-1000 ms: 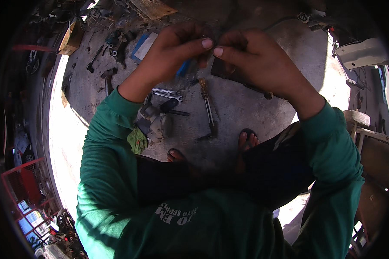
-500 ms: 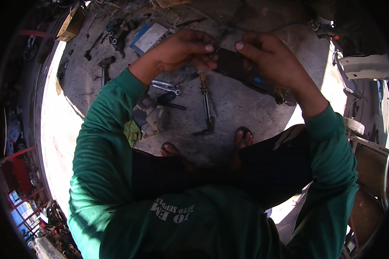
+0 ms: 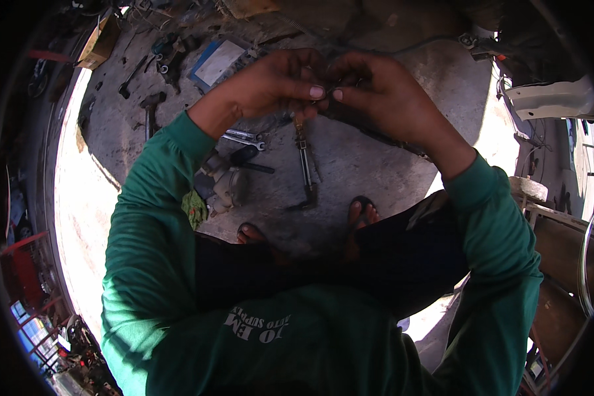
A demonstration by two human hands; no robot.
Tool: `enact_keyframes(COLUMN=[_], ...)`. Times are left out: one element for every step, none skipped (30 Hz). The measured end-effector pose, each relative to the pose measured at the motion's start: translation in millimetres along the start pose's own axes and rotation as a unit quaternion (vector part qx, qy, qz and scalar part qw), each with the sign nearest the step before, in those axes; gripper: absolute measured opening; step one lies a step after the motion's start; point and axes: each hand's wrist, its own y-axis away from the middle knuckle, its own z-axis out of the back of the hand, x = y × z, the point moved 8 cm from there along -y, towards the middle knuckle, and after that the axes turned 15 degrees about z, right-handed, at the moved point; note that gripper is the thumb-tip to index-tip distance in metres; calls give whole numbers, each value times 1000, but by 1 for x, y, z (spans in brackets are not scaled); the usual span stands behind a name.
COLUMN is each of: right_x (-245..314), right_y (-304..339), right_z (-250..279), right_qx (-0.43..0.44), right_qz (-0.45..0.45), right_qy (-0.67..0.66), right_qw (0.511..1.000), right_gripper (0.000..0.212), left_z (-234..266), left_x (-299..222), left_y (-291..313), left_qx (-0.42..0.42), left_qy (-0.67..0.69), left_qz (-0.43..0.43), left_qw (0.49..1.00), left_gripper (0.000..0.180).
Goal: The person sits on the floor and assembles a brass valve component. They insert a small metal piece into the valve body, then use a screwdriver to tighten a screw. Finally, they use a wrench to tighten the valve fitting.
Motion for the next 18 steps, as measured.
enact_keyframes(right_x=[1, 1, 3, 6, 8, 11, 14, 16, 17, 18, 18, 18, 18, 19, 18, 18, 17, 17], right_y=[0, 0, 0, 0, 1, 1, 1, 1, 1, 1, 1, 1, 1, 1, 2, 2, 2, 2], right_z=[1, 2, 3, 4, 5, 8, 10, 12, 13, 14, 15, 16, 16, 17, 17, 17, 17, 17], right_qx=[7, 14, 16, 18, 20, 11, 2, -7, -9, -11, -13, -16, -19, -21, -23, -24, -26, -31], right_qz=[-3, -6, -7, -8, -10, -4, 2, 8, 11, 15, 18, 17, 16, 15, 19, 22, 25, 21], right_qy=[5, 9, 16, 23, 30, 40, 50, 60, 67, 74, 81, 83, 86, 88, 76, 65, 53, 50], right_qw=[1000, 1000, 1000, 1000, 999, 999, 999, 998, 998, 997, 997, 996, 996, 996, 997, 997, 998, 998], right_gripper=[22, 21, 19, 17, 15, 15, 16, 17, 17, 17, 17, 17, 17, 17, 18, 18, 19, 20], left_z=[-3, -2, -1, 0, 0, 2, 3, 5, 7, 8, 8, 7, 6, 5, 5, 4, 4, 3], left_x=[-1, -2, -2, -3, -5, -9, -11, -12, -12, -13, -15, -18, -21, -24, -26, -29, -32, -35], left_y=[0, 0, 1, 1, 2, 6, 9, 11, 12, 13, 14, 16, 17, 19, 20, 21, 23, 25], left_qx=[13, 2, -9, -21, -21, -22, -23, -31, -40, -48, -59, -70, -82, -87, -92, -97, -110, -122], left_qy=[3, 11, 19, 26, 14, 2, -11, -26, -41, -56, -67, -78, -89, -96, -103, -110, -127, -144], left_qz=[0, -4, -7, -11, -9, -6, -4, -8, -12, -17, -22, -27, -32, -41, -51, -61, -65, -69], left_qw=[1000, 1000, 1000, 999, 1000, 1000, 1000, 999, 998, 997, 996, 994, 992, 991, 989, 987, 984, 980], left_gripper=[43, 43, 42, 42, 40, 38, 36, 34, 32, 30, 29, 29, 28, 27, 27, 26, 25, 24])
